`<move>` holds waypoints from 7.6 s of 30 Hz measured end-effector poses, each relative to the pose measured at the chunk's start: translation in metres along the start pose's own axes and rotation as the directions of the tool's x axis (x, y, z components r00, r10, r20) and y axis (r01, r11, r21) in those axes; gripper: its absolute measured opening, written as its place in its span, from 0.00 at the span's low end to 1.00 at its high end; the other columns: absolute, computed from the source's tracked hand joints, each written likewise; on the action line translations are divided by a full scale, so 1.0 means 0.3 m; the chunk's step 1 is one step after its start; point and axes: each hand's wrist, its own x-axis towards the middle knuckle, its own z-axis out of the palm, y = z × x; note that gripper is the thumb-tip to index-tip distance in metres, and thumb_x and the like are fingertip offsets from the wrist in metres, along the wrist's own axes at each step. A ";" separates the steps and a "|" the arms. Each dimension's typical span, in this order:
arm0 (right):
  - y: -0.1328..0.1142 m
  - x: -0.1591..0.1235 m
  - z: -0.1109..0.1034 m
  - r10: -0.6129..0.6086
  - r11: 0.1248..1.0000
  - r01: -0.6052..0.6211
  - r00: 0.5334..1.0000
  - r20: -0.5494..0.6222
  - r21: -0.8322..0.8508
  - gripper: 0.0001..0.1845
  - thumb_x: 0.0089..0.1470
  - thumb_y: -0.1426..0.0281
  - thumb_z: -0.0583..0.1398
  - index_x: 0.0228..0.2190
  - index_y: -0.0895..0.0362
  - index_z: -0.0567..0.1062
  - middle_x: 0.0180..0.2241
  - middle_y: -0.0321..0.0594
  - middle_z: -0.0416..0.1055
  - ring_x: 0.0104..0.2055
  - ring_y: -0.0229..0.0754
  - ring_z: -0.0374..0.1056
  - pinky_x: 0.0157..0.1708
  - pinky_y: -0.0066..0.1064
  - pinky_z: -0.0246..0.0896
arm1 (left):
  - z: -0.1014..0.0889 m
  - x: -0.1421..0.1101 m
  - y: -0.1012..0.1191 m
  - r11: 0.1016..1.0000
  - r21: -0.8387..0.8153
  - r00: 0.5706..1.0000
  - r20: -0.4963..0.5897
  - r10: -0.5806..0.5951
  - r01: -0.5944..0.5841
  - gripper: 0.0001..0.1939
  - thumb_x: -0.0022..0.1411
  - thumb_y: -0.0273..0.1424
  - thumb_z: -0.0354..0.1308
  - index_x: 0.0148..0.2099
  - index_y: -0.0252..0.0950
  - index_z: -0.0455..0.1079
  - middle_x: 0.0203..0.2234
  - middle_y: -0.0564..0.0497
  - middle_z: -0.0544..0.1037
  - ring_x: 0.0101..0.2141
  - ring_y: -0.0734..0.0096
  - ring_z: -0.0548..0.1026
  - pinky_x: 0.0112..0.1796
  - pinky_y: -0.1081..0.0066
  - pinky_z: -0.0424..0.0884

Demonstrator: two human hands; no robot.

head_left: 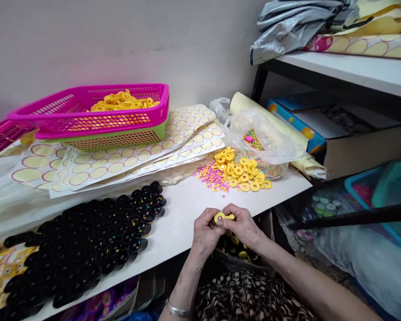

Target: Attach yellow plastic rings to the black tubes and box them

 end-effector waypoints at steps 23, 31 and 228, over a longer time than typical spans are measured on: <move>0.002 -0.109 -0.078 0.159 0.949 -0.238 0.927 0.341 0.206 0.25 0.21 0.75 0.70 0.30 0.61 0.74 0.26 0.32 0.68 0.28 0.34 0.61 0.27 0.25 0.55 | 0.106 -0.099 0.032 0.739 0.337 0.811 0.292 0.507 -0.584 0.03 0.51 0.28 0.55 0.30 0.37 0.70 0.23 0.51 0.72 0.32 0.68 0.67 0.41 0.61 0.64; 0.036 -0.148 -0.052 0.113 0.924 -0.196 0.961 0.254 0.329 0.27 0.25 0.76 0.70 0.35 0.58 0.74 0.30 0.33 0.68 0.33 0.35 0.61 0.31 0.24 0.55 | 0.085 -0.113 0.020 0.864 0.220 0.882 0.252 0.398 -0.453 0.06 0.47 0.26 0.59 0.32 0.36 0.71 0.27 0.48 0.72 0.38 0.63 0.63 0.37 0.63 0.65; -0.013 0.092 0.061 0.274 0.919 -0.281 0.960 0.062 0.276 0.18 0.41 0.58 0.64 0.28 0.60 0.71 0.19 0.36 0.71 0.18 0.33 0.67 0.17 0.23 0.64 | 0.032 0.056 0.004 0.901 -0.312 0.849 -0.344 -0.402 0.300 0.15 0.45 0.37 0.63 0.20 0.32 0.65 0.11 0.59 0.64 0.13 0.82 0.60 0.15 0.78 0.56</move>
